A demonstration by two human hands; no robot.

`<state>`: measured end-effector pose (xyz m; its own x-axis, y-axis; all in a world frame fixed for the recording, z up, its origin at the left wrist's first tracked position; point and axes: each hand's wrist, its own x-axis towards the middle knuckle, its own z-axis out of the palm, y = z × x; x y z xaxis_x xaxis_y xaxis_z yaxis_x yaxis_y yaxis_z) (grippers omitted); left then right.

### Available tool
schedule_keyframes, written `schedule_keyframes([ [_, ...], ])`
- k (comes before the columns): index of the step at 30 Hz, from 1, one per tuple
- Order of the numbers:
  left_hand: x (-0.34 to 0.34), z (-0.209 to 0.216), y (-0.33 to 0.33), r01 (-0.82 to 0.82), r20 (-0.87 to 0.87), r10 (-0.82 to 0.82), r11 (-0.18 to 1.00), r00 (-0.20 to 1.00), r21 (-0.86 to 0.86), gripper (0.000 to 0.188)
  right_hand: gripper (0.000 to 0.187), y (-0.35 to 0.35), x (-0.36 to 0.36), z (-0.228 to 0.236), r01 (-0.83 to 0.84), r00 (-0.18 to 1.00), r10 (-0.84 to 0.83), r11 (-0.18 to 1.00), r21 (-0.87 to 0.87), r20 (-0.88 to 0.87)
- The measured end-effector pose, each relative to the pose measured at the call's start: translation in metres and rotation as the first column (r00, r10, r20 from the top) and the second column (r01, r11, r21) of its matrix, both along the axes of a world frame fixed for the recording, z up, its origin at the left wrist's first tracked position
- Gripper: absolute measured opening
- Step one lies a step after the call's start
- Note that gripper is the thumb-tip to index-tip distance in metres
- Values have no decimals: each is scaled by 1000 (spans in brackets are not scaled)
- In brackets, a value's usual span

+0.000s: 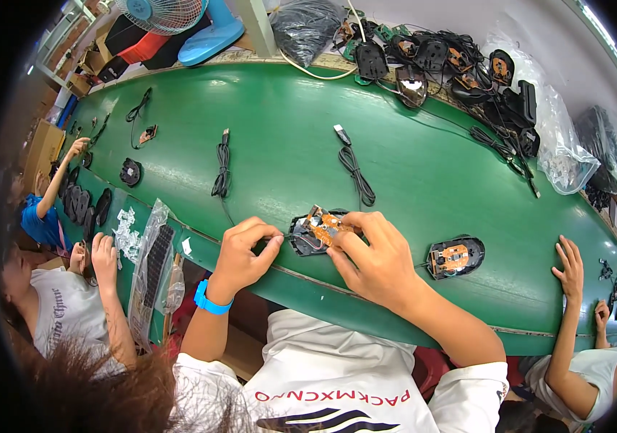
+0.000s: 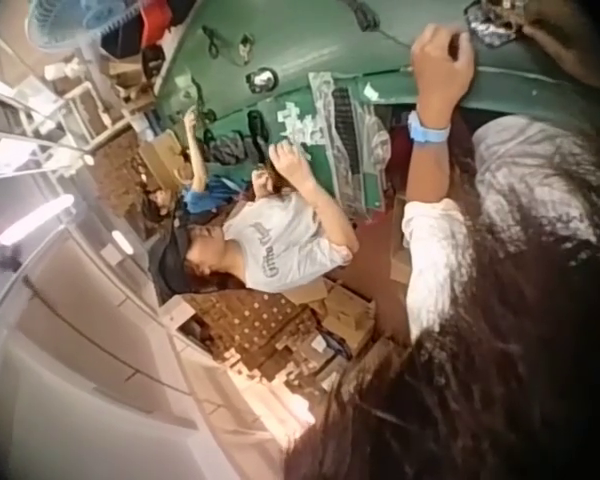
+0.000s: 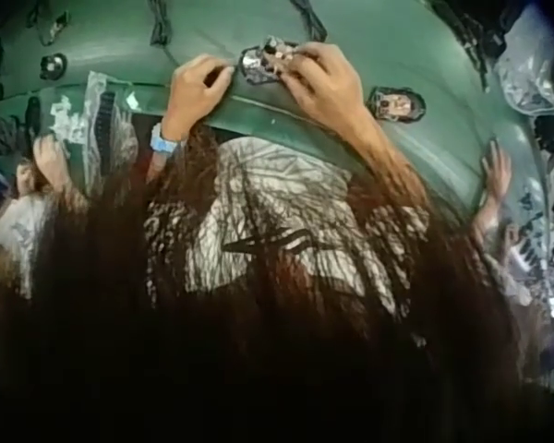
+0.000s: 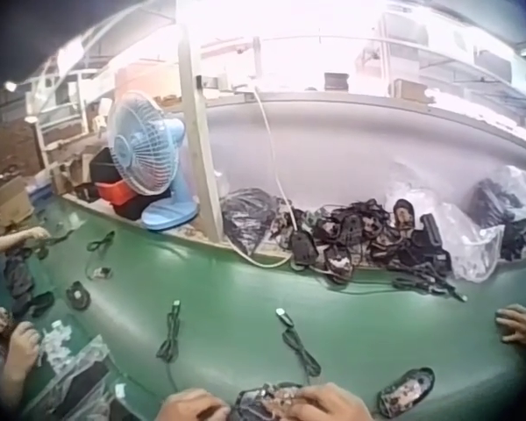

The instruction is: Assemble internal components including PCB and scroll wheels into computer mouse shells.

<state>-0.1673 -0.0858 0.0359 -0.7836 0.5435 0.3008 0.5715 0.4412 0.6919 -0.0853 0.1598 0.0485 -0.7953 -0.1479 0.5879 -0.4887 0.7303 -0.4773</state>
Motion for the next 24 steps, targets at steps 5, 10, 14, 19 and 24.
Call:
schedule_keyframes([
  [5, -2, -3, 0, 0, 16, 1, 999, 1000, -55, 7, 25, 1, 1, 1, 16, 1000, -16, 1000, 8, 6],
  [10, -3, -2, 3, 4, 48, 2, 993, 999, -117, 8, 25, 0, 0, -2, 12, 1000, -12, 1000, 6, 8],
  [14, -4, 0, 7, 0, 84, 10, 993, 996, -121, 9, 25, 1, -2, -2, 12, 1000, -12, 1000, 3, 3],
  [19, -4, 2, 11, -6, 127, 30, 983, 991, -185, 12, 25, 2, -2, -3, 17, 1000, -17, 1000, 1, 5],
  [24, -6, 8, 20, -46, 159, 97, 953, 983, -298, 17, 25, 0, -1, -2, 21, 1000, -21, 1000, 7, 11],
])
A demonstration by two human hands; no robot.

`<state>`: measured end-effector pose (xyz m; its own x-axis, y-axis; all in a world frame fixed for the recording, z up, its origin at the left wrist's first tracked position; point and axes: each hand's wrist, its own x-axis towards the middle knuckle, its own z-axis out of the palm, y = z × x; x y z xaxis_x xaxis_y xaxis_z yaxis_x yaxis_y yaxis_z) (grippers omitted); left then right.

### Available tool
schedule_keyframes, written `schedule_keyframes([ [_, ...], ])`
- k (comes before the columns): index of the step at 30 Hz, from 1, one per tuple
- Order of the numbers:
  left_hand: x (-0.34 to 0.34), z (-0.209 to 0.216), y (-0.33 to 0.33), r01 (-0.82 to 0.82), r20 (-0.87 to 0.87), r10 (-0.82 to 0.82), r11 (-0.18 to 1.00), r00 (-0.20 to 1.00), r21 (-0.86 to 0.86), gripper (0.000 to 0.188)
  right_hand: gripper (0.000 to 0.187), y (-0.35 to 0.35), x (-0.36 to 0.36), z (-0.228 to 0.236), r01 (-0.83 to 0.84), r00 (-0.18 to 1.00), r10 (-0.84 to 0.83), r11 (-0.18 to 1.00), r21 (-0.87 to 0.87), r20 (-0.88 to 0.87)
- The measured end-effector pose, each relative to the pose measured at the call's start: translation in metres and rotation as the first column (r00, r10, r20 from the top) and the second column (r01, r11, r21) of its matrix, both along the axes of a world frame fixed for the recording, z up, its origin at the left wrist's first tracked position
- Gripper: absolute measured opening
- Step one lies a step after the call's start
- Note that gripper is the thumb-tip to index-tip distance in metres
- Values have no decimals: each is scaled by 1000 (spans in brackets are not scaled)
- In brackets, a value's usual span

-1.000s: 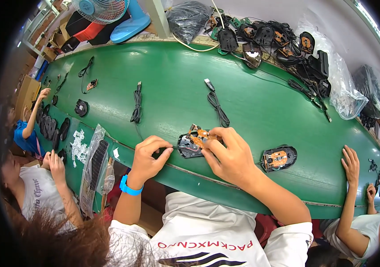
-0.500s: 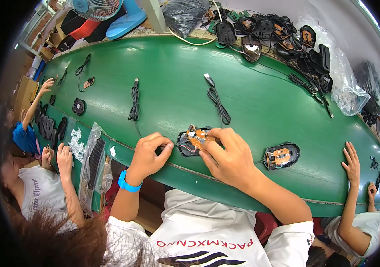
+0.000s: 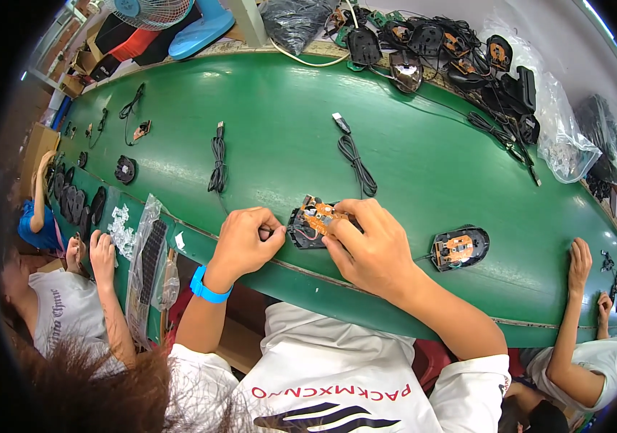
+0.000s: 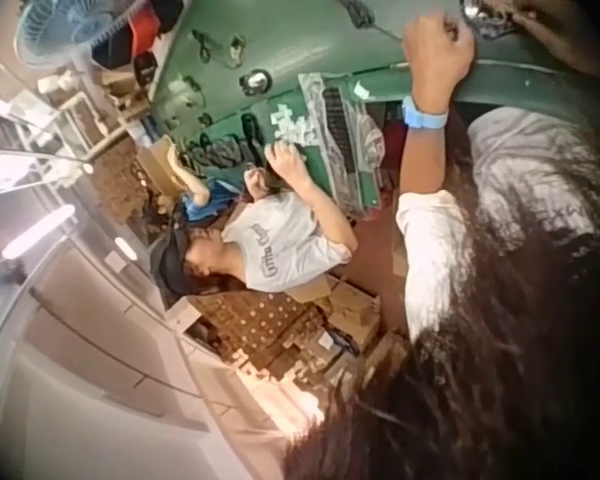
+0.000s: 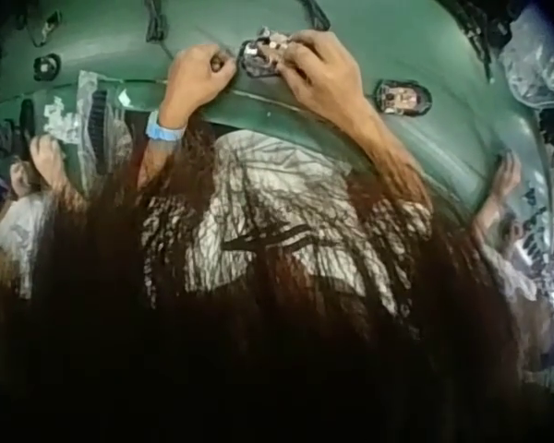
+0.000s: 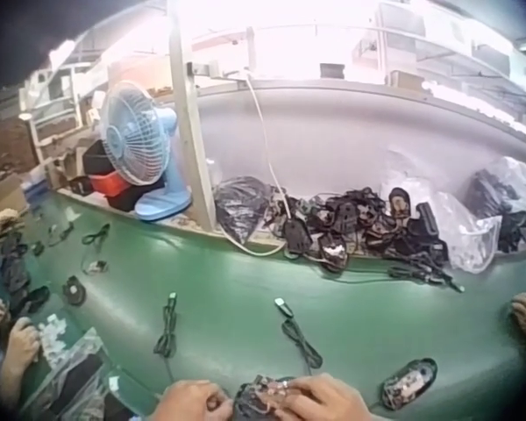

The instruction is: Assemble internal components including PCB and scroll wheels into computer mouse shells.

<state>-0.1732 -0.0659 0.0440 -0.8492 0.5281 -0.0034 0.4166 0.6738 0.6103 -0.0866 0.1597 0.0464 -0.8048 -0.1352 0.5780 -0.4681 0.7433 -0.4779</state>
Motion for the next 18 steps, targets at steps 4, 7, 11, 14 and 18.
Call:
schedule_keyframes([
  [4, -3, 2, 1, 13, 44, -13, 1000, 999, -14, 18, 26, -2, 1, 3, 18, 999, -19, 1000, -11, -37],
  [7, 1, -3, 1, 10, -1, -10, 999, 1000, 49, 18, 26, -9, 0, 13, 19, 998, -17, 999, 30, -60],
  [11, 1, -3, 1, 20, -33, -19, 998, 999, 53, 18, 26, -25, -1, 16, 23, 996, -16, 997, 78, -91],
  [14, 1, -5, 2, 25, -36, -23, 998, 999, 52, 19, 26, -25, 11, 17, 25, 997, -18, 995, 96, -76],
  [18, 3, -4, 3, 16, -16, -15, 998, 1000, 61, 18, 25, -7, 28, 13, 57, 998, -58, 994, 98, 2],
])
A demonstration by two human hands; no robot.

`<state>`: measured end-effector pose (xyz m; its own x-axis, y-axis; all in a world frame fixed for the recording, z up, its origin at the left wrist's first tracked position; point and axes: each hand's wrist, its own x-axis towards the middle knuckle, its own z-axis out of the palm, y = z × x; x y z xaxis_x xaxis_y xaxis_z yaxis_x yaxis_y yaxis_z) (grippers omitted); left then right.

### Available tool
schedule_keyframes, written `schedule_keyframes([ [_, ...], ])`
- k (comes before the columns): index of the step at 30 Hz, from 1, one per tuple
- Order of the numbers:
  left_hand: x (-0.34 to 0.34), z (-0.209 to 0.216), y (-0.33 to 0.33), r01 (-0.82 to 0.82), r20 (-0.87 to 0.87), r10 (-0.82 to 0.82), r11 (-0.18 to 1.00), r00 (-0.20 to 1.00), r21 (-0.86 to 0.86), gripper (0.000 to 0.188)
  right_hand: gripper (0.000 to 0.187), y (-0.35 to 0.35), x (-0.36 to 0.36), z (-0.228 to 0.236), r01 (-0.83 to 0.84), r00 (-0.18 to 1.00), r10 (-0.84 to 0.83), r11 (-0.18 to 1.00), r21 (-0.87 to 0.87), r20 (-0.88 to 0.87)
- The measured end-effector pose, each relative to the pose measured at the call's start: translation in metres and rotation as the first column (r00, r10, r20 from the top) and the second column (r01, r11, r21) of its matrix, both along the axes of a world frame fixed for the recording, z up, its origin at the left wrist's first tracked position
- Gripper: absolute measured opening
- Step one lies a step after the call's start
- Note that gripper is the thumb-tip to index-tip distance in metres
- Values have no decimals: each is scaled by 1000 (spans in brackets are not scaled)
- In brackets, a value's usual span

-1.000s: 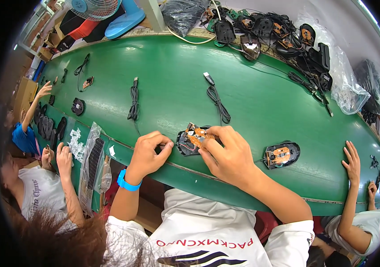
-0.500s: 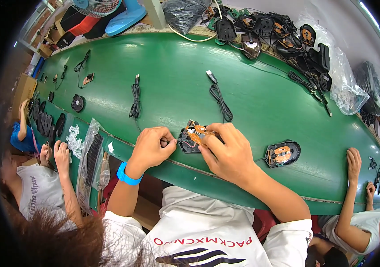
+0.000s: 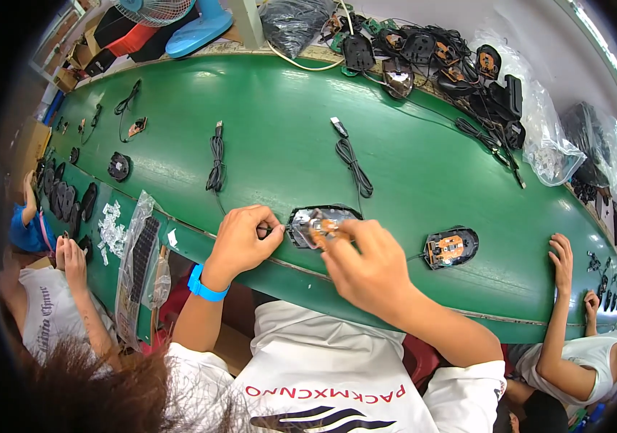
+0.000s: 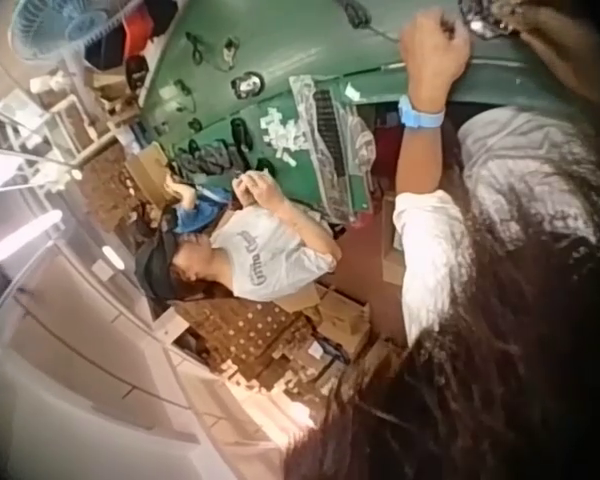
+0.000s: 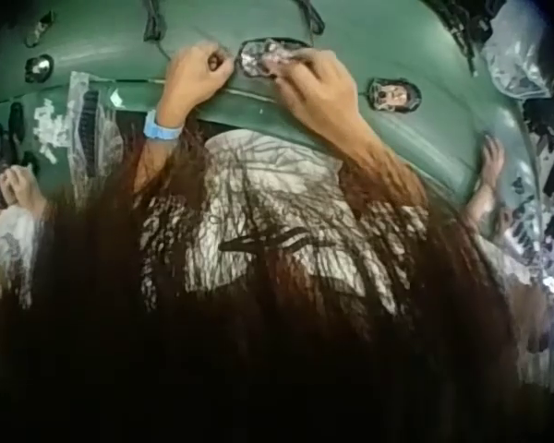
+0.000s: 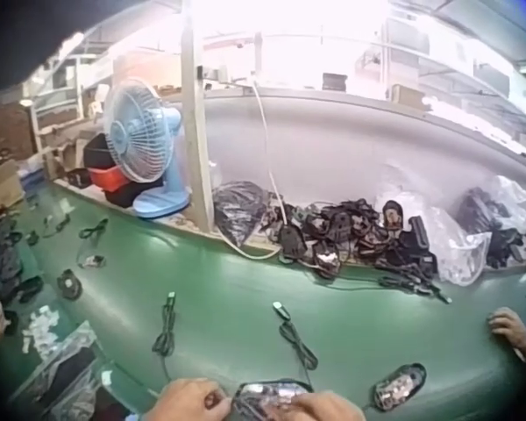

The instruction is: Assemble internal components including PCB and scroll wheels into computer mouse shells.

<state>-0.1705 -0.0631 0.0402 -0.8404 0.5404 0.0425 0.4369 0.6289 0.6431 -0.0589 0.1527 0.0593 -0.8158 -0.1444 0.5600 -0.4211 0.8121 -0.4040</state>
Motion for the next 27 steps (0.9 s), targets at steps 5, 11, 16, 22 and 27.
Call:
schedule_keyframes([
  [5, 8, 0, 3, -11, -142, 21, 997, 990, 71, 13, 24, 16, -6, -16, 70, 996, -69, 998, -10, 57],
  [11, 43, -8, 7, 138, -440, -34, 968, 897, 208, 27, 26, 25, -7, -24, 4, 999, -1, 998, -57, 46],
  [16, 55, -15, 15, 95, -398, -22, 982, 917, 165, 36, 30, 31, -8, -28, -47, 997, 51, 996, -76, 56],
  [22, 50, -11, 15, 124, -381, -79, 988, 921, 95, 36, 31, 33, -8, -31, -64, 997, 70, 990, -123, 43],
  [27, 42, -16, 12, 172, -437, -116, 981, 892, 91, 33, 31, 37, -8, -33, -79, 996, 82, 990, -114, 28],
])
